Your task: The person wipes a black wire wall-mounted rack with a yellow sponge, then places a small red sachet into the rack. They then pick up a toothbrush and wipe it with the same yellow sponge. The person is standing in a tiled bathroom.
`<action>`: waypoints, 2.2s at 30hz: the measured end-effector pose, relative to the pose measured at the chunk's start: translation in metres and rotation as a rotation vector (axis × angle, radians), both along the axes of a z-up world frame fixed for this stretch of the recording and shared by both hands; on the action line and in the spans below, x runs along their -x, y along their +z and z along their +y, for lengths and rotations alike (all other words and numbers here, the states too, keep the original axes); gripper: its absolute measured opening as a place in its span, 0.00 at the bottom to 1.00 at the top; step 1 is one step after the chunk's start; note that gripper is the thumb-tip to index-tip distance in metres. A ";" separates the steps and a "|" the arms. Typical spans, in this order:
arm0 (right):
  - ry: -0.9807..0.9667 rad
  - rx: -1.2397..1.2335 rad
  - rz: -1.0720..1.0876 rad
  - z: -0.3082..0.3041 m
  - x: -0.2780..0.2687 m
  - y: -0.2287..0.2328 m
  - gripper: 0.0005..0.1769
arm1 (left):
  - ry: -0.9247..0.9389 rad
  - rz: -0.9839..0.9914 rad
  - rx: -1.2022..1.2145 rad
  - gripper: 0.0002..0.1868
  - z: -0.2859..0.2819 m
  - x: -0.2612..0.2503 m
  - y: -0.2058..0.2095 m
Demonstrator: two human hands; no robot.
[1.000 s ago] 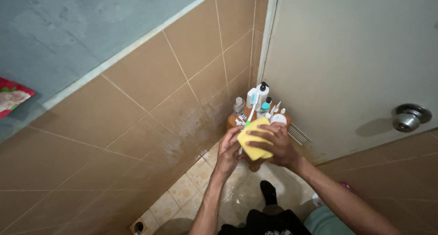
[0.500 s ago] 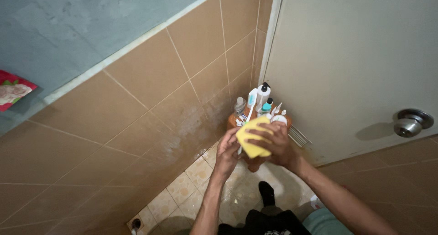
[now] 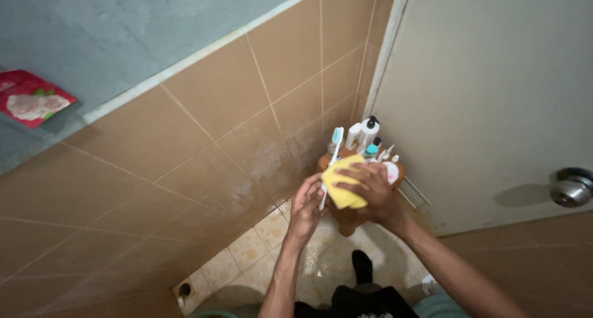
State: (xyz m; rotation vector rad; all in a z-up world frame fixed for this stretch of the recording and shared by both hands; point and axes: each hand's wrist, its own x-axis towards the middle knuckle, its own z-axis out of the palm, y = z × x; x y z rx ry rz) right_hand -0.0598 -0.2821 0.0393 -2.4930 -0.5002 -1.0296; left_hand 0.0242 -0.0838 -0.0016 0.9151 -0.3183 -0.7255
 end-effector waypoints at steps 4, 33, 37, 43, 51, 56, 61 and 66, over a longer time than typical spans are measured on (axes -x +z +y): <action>-0.031 -0.077 0.030 0.006 -0.005 0.000 0.36 | 0.028 -0.024 0.080 0.22 0.005 0.001 -0.008; 0.312 -0.035 0.026 0.040 -0.047 0.013 0.31 | 0.318 -0.031 0.080 0.22 0.055 0.023 -0.002; 0.504 0.108 -0.034 0.045 -0.047 0.008 0.33 | 0.386 0.033 -0.020 0.23 0.059 0.030 0.008; 0.231 -0.016 0.056 0.046 -0.060 0.007 0.32 | 0.408 -0.048 0.068 0.21 0.066 0.039 -0.008; 0.507 0.064 0.020 0.051 -0.067 0.004 0.33 | 0.472 -0.017 0.024 0.22 0.073 0.042 0.008; 0.299 -0.089 0.058 0.061 -0.068 0.006 0.32 | 0.467 -0.055 -0.018 0.21 0.080 0.040 0.001; 0.575 0.116 0.044 0.066 -0.058 0.002 0.37 | 0.480 -0.016 -0.010 0.21 0.083 0.038 0.012; 0.393 -0.031 0.007 0.068 -0.078 0.000 0.32 | 0.472 -0.084 -0.024 0.20 0.090 0.034 0.009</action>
